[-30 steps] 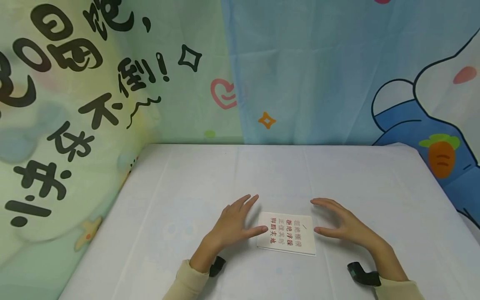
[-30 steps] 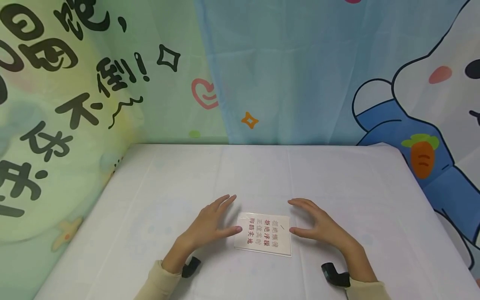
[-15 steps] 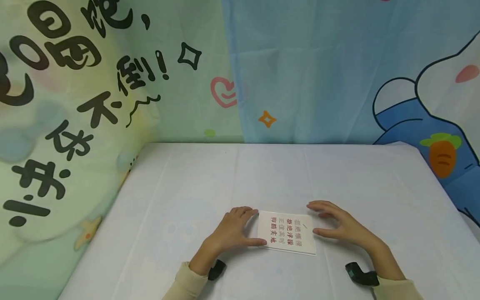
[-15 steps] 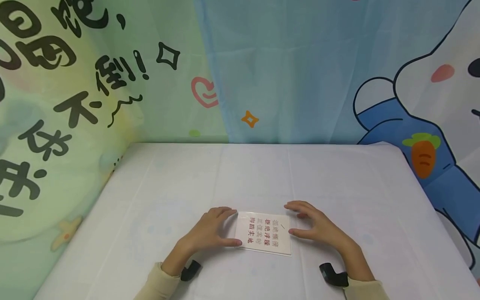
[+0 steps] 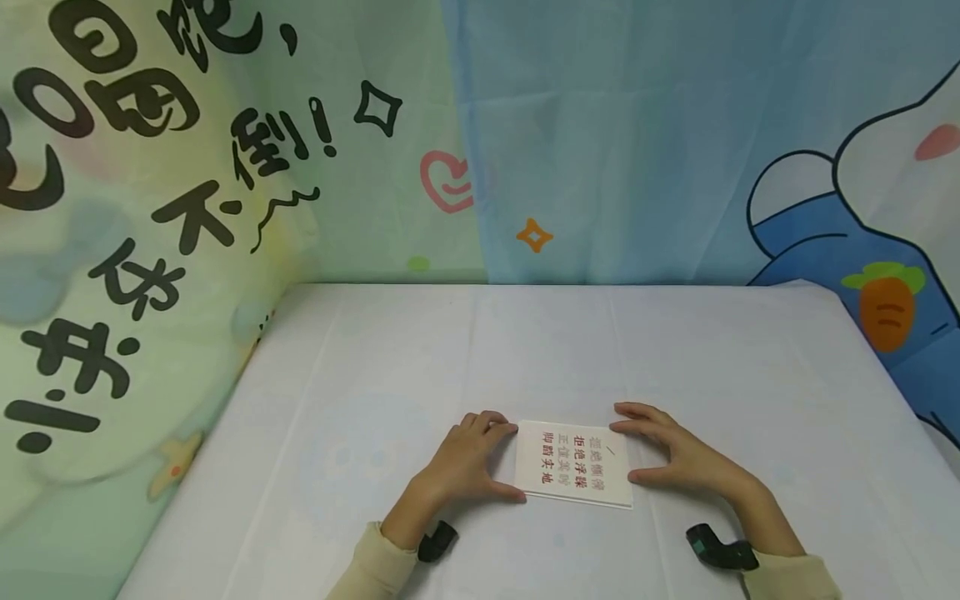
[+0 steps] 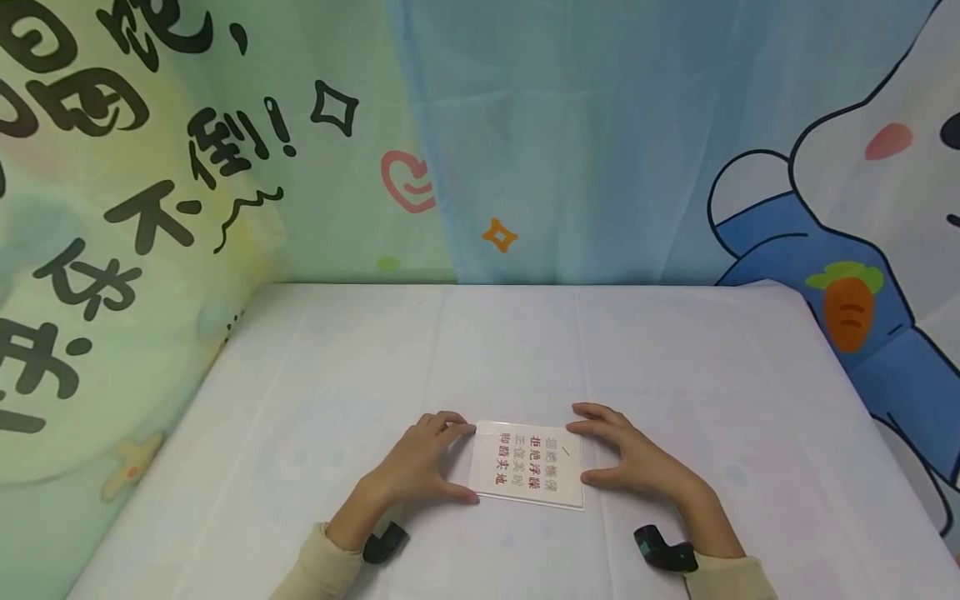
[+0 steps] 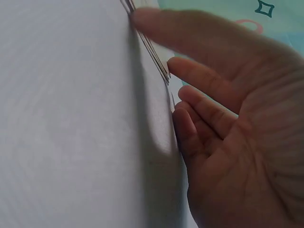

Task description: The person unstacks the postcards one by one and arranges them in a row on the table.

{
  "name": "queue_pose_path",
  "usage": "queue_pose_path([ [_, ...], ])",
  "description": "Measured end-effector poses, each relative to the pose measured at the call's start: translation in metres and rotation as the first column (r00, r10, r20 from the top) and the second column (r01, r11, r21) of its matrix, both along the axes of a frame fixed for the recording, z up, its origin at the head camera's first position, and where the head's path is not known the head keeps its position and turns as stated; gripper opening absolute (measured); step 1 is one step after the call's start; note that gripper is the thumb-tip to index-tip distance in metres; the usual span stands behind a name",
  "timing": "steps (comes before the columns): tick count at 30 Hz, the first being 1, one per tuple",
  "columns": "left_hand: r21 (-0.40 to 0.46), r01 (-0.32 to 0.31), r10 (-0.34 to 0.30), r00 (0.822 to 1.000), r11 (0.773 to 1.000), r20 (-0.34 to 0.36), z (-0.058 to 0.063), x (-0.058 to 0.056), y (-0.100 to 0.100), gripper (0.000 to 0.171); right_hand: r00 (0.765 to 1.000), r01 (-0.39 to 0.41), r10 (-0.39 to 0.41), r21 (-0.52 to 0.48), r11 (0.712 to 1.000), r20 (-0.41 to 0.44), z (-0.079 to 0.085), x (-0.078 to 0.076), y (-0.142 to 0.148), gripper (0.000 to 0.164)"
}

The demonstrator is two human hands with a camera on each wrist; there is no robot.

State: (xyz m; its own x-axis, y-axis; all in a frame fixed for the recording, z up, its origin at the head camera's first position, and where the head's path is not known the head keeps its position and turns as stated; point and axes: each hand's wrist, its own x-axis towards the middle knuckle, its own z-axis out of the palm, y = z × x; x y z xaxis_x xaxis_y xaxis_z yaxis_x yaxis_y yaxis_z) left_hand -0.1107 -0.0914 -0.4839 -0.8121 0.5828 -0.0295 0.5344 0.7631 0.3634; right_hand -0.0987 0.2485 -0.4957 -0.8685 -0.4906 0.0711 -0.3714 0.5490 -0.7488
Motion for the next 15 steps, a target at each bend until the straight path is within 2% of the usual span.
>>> queue_pose_path([
  [8,0.007,0.011,-0.011,1.000,1.000,-0.019,-0.0039,-0.0021,0.0009,0.087,1.000,0.011,-0.011,-0.011,1.000,0.004,-0.0014,-0.0009,0.0011,0.056],
  [15,0.046,0.016,-0.018,0.999,0.999,0.032,-0.0051,-0.0033,0.0018,0.086,1.000,0.023,-0.023,-0.002,1.000,-0.006,-0.0007,-0.0009,0.0003,0.055],
])
